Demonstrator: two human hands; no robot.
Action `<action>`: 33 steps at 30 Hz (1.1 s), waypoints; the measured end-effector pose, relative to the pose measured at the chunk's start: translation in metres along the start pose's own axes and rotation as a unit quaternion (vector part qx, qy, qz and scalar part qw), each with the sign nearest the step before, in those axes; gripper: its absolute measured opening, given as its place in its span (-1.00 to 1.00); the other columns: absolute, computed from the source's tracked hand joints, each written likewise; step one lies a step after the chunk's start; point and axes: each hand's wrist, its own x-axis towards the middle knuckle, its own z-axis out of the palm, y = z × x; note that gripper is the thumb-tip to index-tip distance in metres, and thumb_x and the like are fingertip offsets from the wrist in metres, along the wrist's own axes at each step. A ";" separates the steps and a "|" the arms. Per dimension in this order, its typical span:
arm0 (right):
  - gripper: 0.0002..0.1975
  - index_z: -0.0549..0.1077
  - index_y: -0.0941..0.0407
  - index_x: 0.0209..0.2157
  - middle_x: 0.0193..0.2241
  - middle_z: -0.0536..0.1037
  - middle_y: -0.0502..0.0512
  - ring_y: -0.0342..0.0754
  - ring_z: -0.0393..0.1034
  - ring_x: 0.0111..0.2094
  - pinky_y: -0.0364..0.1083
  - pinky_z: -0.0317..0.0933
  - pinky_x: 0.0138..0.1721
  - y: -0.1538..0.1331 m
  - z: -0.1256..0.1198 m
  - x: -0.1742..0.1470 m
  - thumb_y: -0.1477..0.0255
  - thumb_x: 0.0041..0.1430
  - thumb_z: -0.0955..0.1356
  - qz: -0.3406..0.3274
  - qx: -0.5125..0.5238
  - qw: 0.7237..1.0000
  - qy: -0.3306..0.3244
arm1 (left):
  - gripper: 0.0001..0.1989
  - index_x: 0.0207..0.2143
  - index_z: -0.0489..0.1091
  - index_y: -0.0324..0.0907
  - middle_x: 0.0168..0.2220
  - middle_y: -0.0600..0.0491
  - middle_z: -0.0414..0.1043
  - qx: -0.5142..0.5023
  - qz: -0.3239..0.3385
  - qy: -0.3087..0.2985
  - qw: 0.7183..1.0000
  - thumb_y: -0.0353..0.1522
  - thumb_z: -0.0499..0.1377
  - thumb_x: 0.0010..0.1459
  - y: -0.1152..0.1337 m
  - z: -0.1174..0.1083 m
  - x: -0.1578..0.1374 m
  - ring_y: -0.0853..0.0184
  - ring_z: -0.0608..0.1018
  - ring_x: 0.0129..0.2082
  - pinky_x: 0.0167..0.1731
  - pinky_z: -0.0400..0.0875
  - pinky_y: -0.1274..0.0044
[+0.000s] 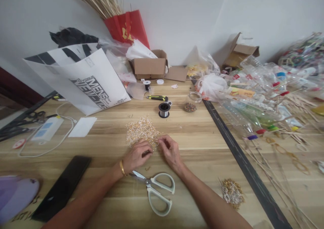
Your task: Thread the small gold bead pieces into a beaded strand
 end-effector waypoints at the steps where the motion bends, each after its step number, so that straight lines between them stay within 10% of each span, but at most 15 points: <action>1: -0.79 0.35 0.14 -0.41 -0.63 0.28 -0.08 -0.19 0.15 -0.62 -0.21 0.07 -0.61 0.000 0.000 0.000 0.28 0.16 0.28 0.008 0.010 1.000 -0.002 | -0.91 -0.47 0.39 -0.21 -0.42 0.04 0.43 -0.012 -0.004 0.005 1.000 -0.52 0.15 0.04 0.000 0.000 0.000 0.30 0.39 -0.31 -0.23 0.30 0.47; 33: -0.82 0.46 0.15 -0.31 -0.46 0.50 0.08 -0.10 0.35 -0.48 -0.15 0.24 -0.47 0.010 -0.005 -0.005 0.33 0.14 0.32 -0.024 -0.081 0.996 0.010 | -0.91 -0.47 0.44 -0.19 -0.46 0.04 0.48 -0.045 -0.014 0.030 0.998 -0.44 0.18 0.08 -0.003 -0.004 0.003 0.32 0.43 -0.36 -0.28 0.31 0.49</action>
